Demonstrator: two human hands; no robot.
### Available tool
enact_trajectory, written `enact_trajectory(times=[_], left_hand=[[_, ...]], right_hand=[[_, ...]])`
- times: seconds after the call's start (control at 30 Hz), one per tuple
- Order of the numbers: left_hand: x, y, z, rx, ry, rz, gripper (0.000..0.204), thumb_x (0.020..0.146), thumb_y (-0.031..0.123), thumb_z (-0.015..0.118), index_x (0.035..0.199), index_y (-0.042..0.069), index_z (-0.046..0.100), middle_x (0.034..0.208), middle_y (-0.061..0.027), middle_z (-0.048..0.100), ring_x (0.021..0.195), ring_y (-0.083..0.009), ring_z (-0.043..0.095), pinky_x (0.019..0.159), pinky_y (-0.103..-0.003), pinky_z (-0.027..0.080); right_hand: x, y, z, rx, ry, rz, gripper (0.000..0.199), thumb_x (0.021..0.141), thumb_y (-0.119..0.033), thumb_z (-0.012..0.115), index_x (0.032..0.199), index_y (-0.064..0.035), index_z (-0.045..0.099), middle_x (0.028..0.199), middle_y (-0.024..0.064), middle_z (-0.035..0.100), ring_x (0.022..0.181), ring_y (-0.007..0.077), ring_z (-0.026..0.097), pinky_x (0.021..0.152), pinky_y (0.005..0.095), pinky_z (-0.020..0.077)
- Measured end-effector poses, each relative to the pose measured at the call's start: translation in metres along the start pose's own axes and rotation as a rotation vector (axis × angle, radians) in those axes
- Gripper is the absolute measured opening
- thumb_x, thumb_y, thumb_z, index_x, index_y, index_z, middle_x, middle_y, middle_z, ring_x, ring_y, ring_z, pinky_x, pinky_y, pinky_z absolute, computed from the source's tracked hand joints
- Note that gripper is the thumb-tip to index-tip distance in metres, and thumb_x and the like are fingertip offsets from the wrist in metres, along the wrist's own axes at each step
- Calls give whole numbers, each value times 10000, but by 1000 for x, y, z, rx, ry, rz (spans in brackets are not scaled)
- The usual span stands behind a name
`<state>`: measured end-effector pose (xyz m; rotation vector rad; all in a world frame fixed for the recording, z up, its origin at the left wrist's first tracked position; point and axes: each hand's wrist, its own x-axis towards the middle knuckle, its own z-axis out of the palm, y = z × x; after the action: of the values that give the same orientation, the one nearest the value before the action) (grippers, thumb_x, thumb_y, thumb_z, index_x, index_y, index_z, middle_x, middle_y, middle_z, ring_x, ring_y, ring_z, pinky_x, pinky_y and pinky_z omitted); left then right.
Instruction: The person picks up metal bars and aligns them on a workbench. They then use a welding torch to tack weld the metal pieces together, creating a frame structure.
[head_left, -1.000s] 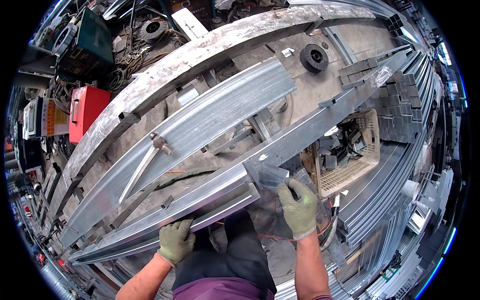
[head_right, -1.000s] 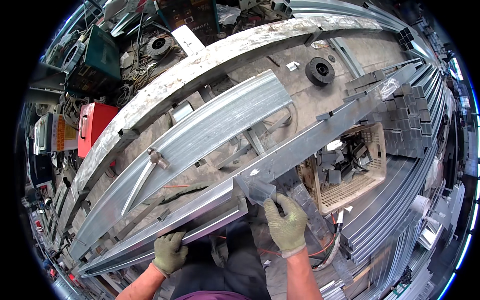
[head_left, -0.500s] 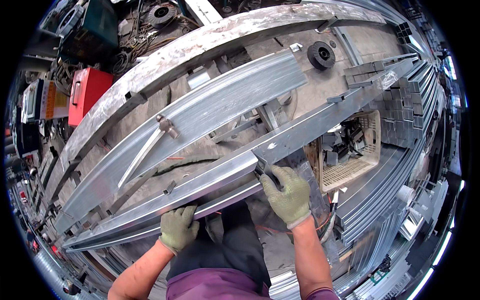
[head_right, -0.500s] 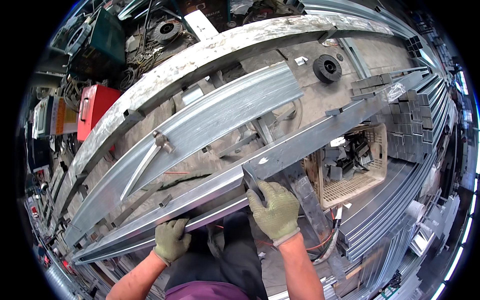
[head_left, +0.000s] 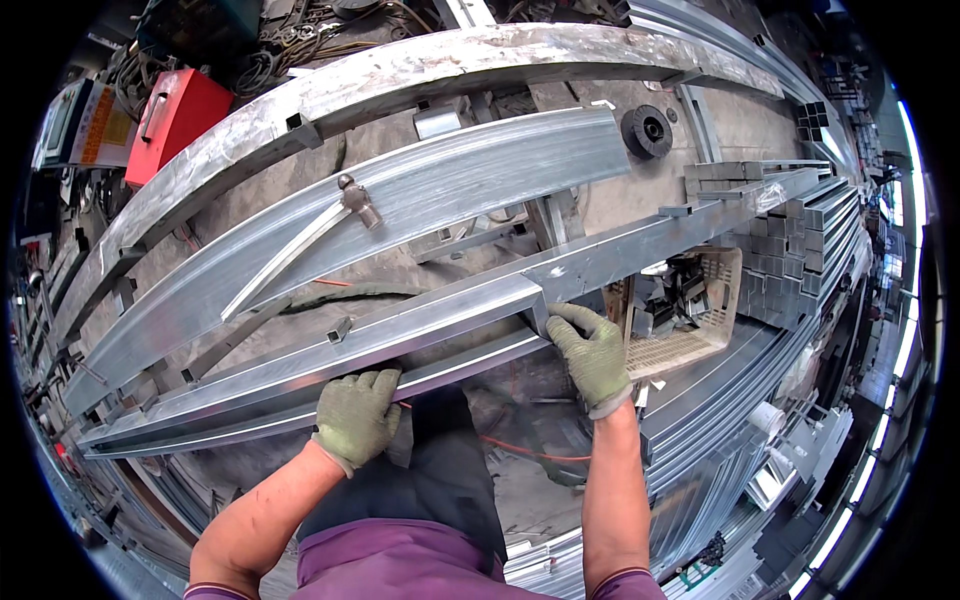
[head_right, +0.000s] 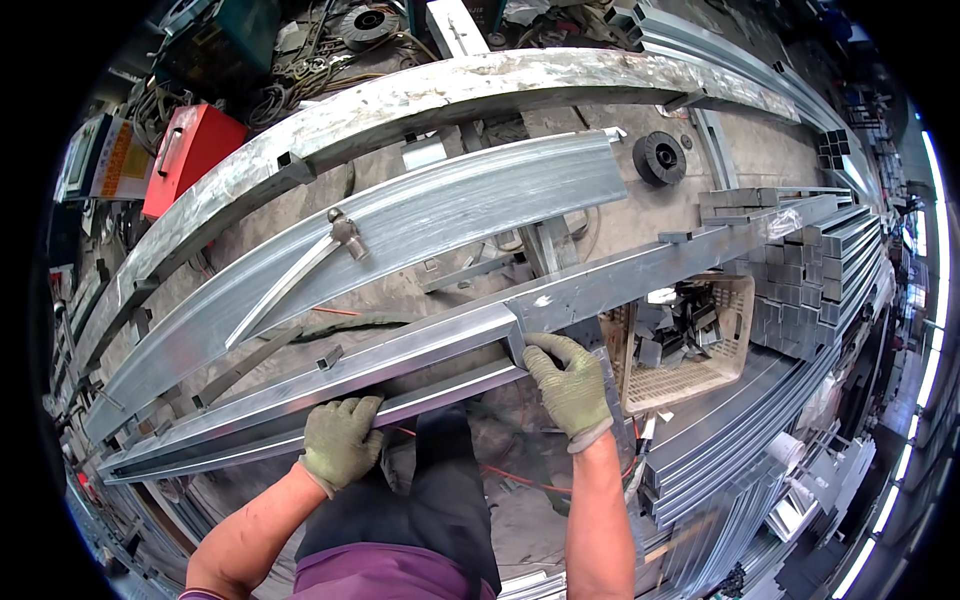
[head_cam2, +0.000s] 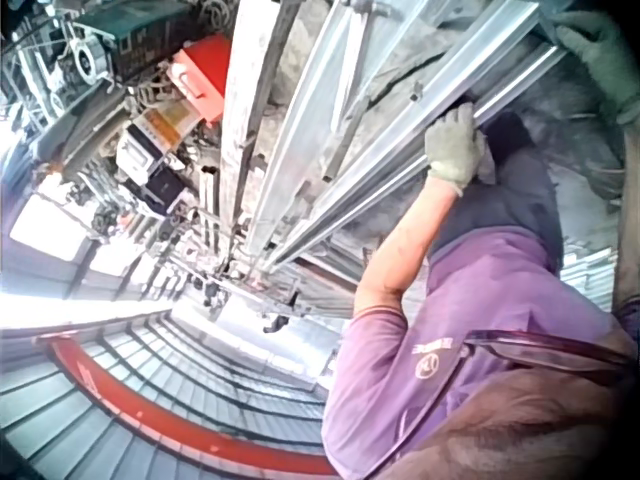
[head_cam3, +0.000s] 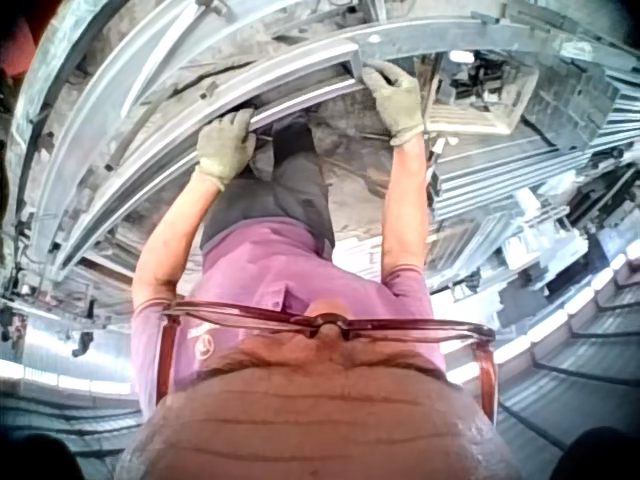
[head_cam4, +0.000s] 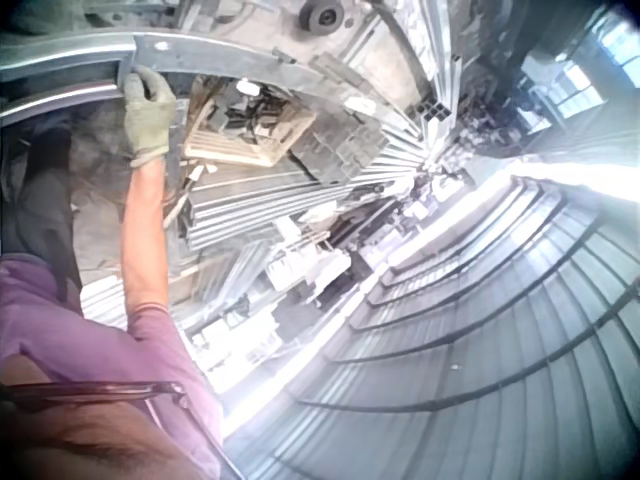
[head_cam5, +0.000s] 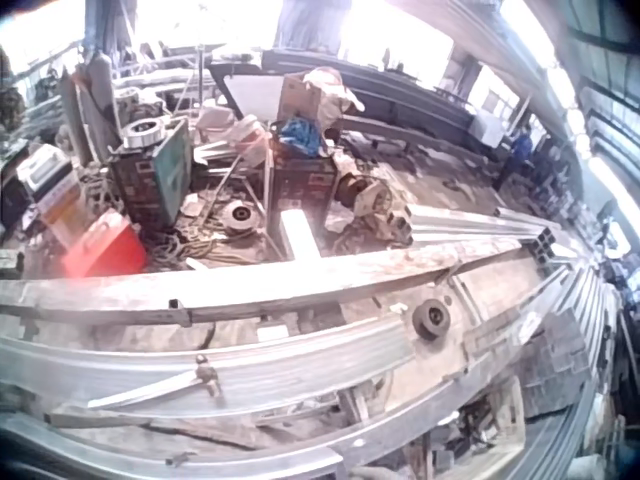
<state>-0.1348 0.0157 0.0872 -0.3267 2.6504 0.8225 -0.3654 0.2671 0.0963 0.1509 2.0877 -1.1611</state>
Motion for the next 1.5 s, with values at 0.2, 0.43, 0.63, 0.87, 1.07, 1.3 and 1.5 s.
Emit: enact_trajectory(times=[0.2,0.43,0.63,0.87,1.07,1.3,1.5], left_hand=[[-2,2,-1,-7,-44,-17,486,793,195,751,1256,74,664,1037,-174,740,906,-388,719,797,-522,565],[1,3,-1,63,-48,-10,436,818,234,757,1210,71,656,989,-152,752,849,-353,747,750,-479,591],[3,5,-1,37,-44,-36,450,782,211,756,1197,55,679,968,-168,747,839,-378,730,758,-509,573],[2,7,7,71,-11,-32,452,786,241,774,1199,79,689,933,-149,745,791,-367,724,727,-505,562],[0,10,5,134,-52,-38,487,784,288,784,1218,94,679,984,-126,741,853,-344,729,751,-488,563],[-1,10,-2,109,-74,-80,471,881,378,750,1254,96,692,1042,-154,769,922,-344,761,804,-489,600],[3,2,4,-14,-40,-80,410,874,316,738,1194,63,690,1093,-172,759,1018,-383,749,861,-525,594]], right_hand=[[-2,2,3,13,58,-23,305,977,-140,781,1225,38,784,1036,71,777,937,138,692,870,286,549],[-7,11,9,-43,83,-108,264,1003,-124,762,1228,12,787,1119,75,782,1018,144,694,920,295,550],[-8,16,14,3,116,-164,255,997,-78,752,1226,29,785,1075,69,757,971,138,677,872,291,539],[-8,21,9,-11,98,-246,252,994,-70,753,1230,8,793,1025,49,717,923,132,661,811,293,537],[-4,20,7,-64,94,-298,229,973,-64,738,1177,26,792,1049,103,748,960,199,699,865,329,559],[5,-1,12,-442,97,-418,446,920,-297,765,1241,12,743,1102,228,758,1030,379,729,944,460,561],[23,-13,19,-945,118,-394,326,974,-320,636,1036,-15,733,1043,236,758,988,467,701,905,568,532]])
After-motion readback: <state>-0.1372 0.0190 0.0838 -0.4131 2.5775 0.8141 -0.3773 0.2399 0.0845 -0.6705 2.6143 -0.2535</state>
